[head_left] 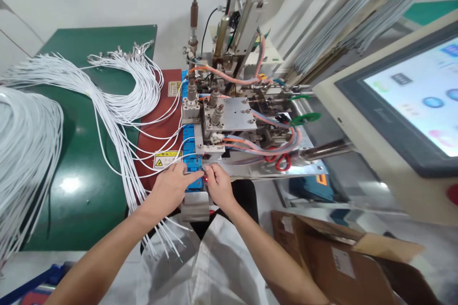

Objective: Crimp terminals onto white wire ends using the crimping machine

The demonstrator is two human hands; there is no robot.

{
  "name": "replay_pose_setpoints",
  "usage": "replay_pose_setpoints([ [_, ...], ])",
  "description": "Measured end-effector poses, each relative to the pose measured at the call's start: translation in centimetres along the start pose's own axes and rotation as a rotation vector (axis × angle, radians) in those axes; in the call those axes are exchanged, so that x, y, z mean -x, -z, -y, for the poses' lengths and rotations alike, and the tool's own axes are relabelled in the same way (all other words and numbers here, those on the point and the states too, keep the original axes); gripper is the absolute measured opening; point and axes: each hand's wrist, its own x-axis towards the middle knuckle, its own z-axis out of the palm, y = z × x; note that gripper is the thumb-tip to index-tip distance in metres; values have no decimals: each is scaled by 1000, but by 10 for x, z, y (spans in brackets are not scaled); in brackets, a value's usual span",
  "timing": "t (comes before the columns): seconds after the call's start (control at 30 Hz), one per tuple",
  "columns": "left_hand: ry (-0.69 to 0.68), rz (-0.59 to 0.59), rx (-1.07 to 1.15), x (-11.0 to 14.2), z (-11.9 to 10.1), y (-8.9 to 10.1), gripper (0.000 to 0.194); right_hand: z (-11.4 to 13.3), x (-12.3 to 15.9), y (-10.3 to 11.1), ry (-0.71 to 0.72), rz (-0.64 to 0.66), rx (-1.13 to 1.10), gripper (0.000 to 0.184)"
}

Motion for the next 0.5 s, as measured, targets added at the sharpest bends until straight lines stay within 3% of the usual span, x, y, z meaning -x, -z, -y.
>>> replay_pose_setpoints([
  [0.27,-78,-238,127,9,12,-15,21,0,2,16,-152,-85,-121,35],
  [0.5,-141,-238,58,19,15,-5,32,-2,7,28,-196,-121,-308,40],
])
